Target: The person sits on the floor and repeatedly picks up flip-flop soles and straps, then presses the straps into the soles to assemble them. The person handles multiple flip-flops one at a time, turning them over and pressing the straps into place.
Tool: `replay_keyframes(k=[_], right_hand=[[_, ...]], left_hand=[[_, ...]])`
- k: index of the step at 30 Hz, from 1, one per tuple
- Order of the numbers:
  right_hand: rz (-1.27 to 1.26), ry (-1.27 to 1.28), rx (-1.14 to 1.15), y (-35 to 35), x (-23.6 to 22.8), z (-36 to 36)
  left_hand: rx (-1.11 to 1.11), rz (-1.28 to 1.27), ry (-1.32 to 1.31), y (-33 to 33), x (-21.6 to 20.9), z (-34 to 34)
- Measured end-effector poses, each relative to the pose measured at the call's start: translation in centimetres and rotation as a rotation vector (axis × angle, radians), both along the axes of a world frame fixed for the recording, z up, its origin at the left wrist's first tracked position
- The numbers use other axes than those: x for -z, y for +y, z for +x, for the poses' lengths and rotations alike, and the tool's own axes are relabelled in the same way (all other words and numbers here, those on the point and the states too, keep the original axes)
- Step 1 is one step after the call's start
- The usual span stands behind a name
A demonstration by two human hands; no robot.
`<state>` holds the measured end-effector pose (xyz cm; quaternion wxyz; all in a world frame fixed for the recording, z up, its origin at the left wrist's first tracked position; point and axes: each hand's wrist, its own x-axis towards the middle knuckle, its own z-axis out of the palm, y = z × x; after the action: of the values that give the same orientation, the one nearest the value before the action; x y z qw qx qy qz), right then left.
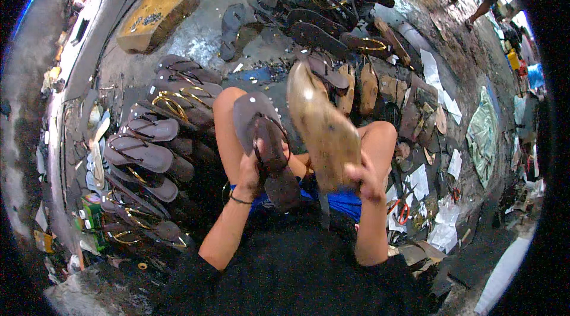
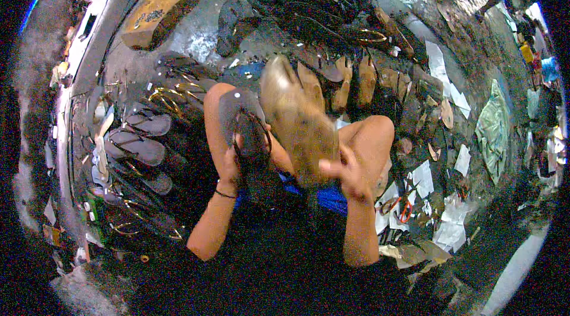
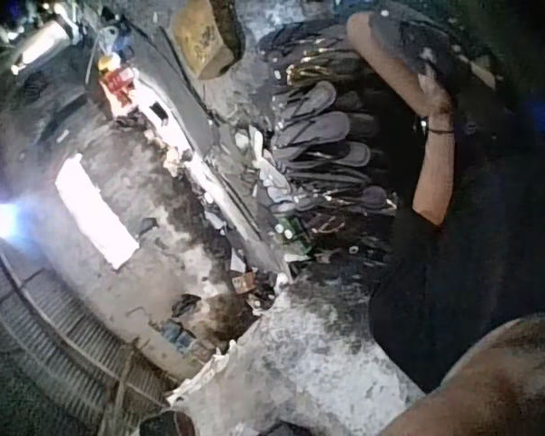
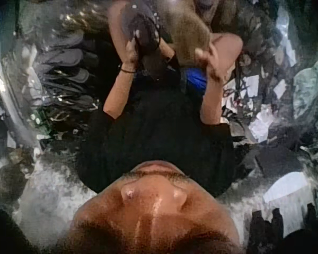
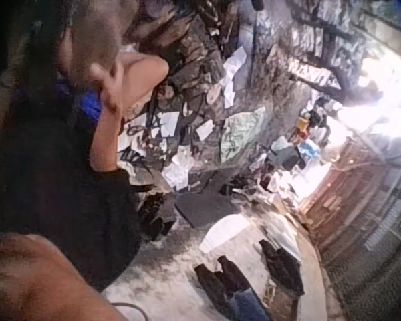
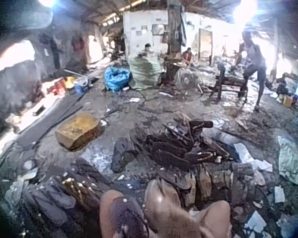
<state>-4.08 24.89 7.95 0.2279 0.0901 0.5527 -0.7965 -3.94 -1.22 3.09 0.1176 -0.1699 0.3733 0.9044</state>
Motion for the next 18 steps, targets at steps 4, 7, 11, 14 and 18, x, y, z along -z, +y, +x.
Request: replay_keyframes(k=[4, 7, 11, 14, 18], right_hand=[[0.028, -0.15, -0.109, 0.2, -5.4, 4.9], [0.324, 0.058, -0.229, -2.1, -6.5, 7.0], [0.849, 0.459, -0.256, -6.5, -5.3, 6.8], [0.946, 0.616, -0.154, -9.4, -2.5, 6.4], [0.987, 0.705, -0.009, -11.9, 0.3, 5.9]], left_hand=[[-0.086, -0.324, 0.01, -1.2, 6.6, -0.2], [-0.047, -0.27, 0.12, 0.0, 2.2, 0.0], [0.002, 0.109, -0.135, 1.9, 2.7, 4.2], [-0.12, -0.078, -0.129, 2.1, 3.2, 5.4], [-0.128, -0.019, -0.174, 2.0, 1.9, 4.4]])
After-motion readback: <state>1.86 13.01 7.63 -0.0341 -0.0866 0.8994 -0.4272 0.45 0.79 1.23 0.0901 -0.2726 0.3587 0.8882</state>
